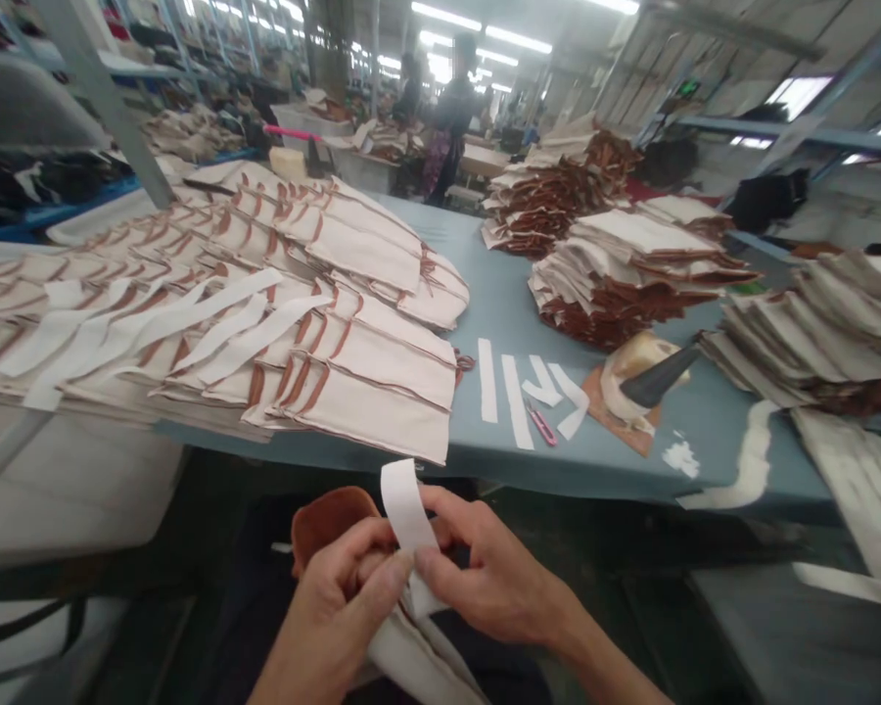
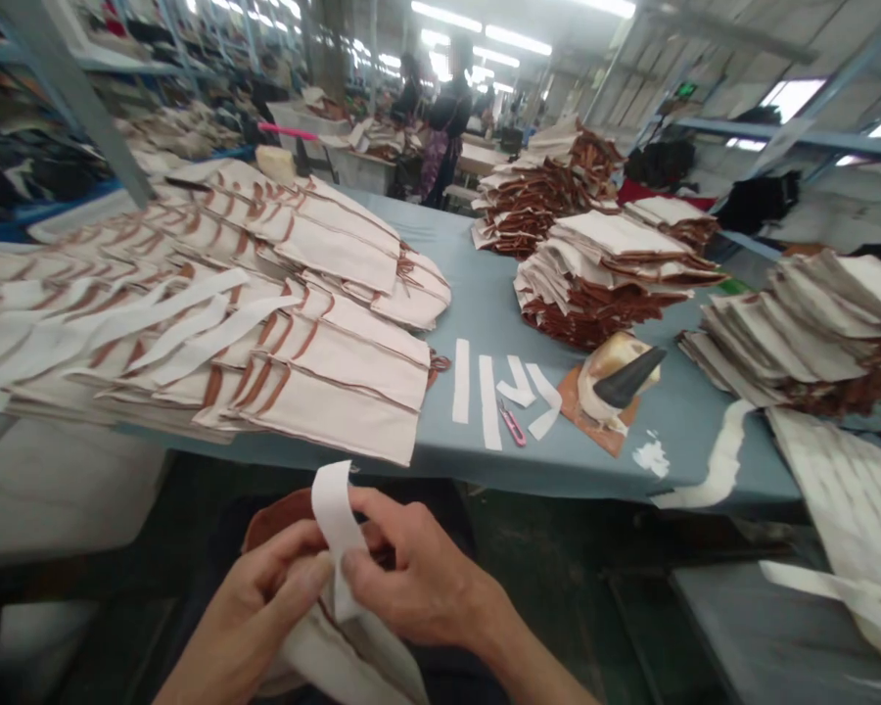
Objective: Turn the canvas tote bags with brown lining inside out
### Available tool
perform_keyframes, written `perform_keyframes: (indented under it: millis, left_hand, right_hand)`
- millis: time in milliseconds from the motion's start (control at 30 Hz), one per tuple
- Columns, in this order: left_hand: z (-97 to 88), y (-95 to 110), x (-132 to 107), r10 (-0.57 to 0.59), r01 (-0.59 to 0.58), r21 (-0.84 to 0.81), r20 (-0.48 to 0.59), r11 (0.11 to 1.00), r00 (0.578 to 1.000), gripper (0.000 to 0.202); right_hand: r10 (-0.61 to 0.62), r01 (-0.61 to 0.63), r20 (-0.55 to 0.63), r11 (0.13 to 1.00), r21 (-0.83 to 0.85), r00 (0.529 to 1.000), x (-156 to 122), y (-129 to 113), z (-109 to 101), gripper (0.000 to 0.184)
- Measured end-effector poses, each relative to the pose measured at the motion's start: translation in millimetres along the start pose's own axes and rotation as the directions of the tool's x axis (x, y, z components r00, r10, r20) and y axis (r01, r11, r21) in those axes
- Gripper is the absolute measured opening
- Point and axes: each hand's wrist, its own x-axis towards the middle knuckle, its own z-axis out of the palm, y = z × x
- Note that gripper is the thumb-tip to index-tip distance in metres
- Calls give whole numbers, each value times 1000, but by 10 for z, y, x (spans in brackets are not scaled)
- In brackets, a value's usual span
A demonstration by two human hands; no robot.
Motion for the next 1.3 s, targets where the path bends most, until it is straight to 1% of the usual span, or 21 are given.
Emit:
perform_keyframes:
  millis: [67,133,200,267,333,400,433,467,533,600,633,700,733,800,833,900,1000,1067,1167,1233,1300]
  left_hand:
    - [35,40,-41,-50,50,4,-20,999,999,61]
    - [63,70,-76,-51,52,38,-36,998,998,55]
    - [82,81,-93,1,5,108,-58,994,998,50]
    - [87,64,-91,79,-66,200,-57,978,995,45]
    - [74,28,-72,154,-146,282,-4,948,988,42]
    - [53,-13,-46,204,-212,337,59,917,977,41]
    - [44,-29,-35,222,-237,353,81,905,972,40]
    - [38,-42,-26,235,-251,364,87,897,968,40]
    - [36,-55,-26,246,-250,378,60,891,967,40]
    - [43,-59,-59,237,-222,373,6,901,972,42]
    - [47,-63,-90,222,-193,359,-41,913,974,42]
    - [51,-78,-182,160,-112,299,-141,947,977,35]
    - [50,-91,-240,120,-71,259,-180,963,976,31]
    - [41,-120,-364,47,-6,195,-208,981,977,26]
    - [32,-136,-423,18,18,178,-199,984,980,25]
    - [2,-170,-517,-39,72,159,-199,985,979,24]
    - [-97,-254,-586,-140,172,113,-249,979,958,27]
    - [-204,-348,-598,-192,224,111,-242,968,951,29]
    - [-379,-517,-604,-245,267,178,-139,947,960,34]
    - [-461,-601,-609,-233,258,249,-126,933,964,37]
    - [-499,-627,-611,-184,227,321,-158,919,970,40]
  right_hand:
    - [-12,12,-7,997,-80,1000,-96,25,32,45]
    - [-46,43,-15,987,-158,999,-165,42,58,42]
    - [-81,74,-25,976,-203,996,-203,56,68,41]
    - [-141,124,-65,969,-214,988,-211,76,64,39]
    - [-260,211,-166,942,-262,951,-197,102,61,28]
    - [-379,288,-277,903,-318,883,-169,122,85,17]
    - [-411,311,-317,894,-322,855,-153,127,114,15]
    - [-416,322,-351,899,-296,839,-137,128,156,15]
    - [-347,310,-418,938,-155,840,-103,128,269,18]
    - [-204,265,-463,962,71,862,-63,147,400,26]
    - [-121,236,-467,952,196,876,-40,174,461,31]
    - [44,166,-451,895,414,891,11,269,557,43]
    - [122,126,-439,859,496,890,36,337,592,50]
    - [256,54,-418,798,600,872,74,498,644,60]
    - [301,22,-406,780,625,863,81,580,667,64]
    - [350,-41,-367,769,638,862,63,721,720,67]
    - [391,-138,-294,773,619,872,-19,830,817,68]
    - [413,-191,-249,772,606,876,-74,837,881,70]
    - [429,-237,-208,771,591,879,-117,790,947,74]
    - [431,-251,-194,774,582,881,-129,740,967,76]
    - [428,-260,-177,775,576,886,-141,676,966,76]
